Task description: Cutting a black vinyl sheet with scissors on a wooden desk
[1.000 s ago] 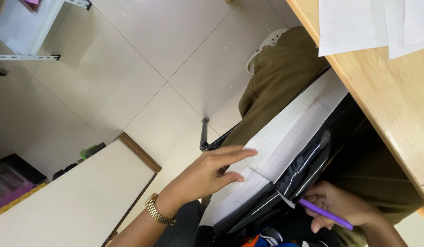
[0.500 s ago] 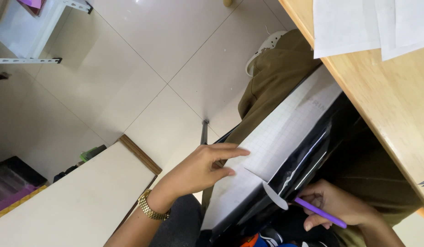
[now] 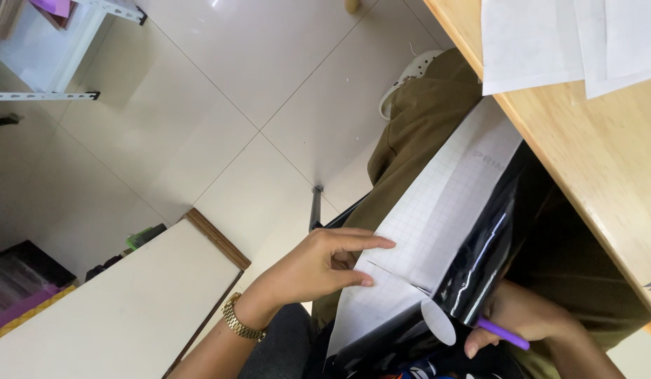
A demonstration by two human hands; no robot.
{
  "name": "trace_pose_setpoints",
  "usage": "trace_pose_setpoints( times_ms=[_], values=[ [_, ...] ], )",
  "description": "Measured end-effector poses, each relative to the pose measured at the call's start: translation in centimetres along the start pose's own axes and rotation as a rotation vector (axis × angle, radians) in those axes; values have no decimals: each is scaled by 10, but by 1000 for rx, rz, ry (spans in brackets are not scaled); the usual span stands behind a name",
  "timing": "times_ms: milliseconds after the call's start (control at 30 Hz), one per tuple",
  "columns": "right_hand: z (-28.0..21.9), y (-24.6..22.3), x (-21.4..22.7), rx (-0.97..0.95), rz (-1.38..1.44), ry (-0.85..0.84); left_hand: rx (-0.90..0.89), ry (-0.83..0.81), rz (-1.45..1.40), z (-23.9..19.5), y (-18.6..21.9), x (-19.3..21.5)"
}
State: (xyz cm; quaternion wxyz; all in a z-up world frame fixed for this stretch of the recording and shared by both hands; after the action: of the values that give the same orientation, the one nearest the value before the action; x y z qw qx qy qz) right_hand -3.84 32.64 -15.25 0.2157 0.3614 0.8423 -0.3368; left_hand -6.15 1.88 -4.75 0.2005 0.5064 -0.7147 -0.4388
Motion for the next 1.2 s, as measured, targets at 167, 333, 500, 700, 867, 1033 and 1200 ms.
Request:
trace_pose_setpoints(
  times_ms=[167, 333, 500, 700, 867, 1033, 1200],
  values=[
    [-12, 12, 13, -483, -309, 154, -13, 0, -12, 3, 1, 0],
    [-17, -8, 10, -505, -274, 202, 14, -32, -131, 4, 5, -4],
    [-14, -11, 8, -453, -278, 156, 13, -8, -329, 5, -4, -16],
    [-3, -28, -3, -354, -295, 81, 96, -72, -310, 2, 9, -20],
    [4, -40, -17, -257, -314, 3, 76, -42, -296, 0, 11, -22],
    [-22, -36, -20, -109, -302, -69, 151, -34, -221, -4, 9, -32],
    [-83, 2, -3, 175, -200, 23, 84, -44, -230, -10, 37, -47]
  ],
)
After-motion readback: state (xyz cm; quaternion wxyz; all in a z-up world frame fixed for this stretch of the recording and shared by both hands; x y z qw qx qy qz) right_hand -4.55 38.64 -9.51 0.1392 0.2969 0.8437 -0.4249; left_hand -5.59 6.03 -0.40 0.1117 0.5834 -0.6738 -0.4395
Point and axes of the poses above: each hand's wrist, its own z-axis towards the middle knuckle, its own x-axis out of the back of the hand, y = z × x, the point moved 6 cm from there along z, towards the middle knuckle, and after that the axes turned 4 degrees about -y, right-handed, at the moved point
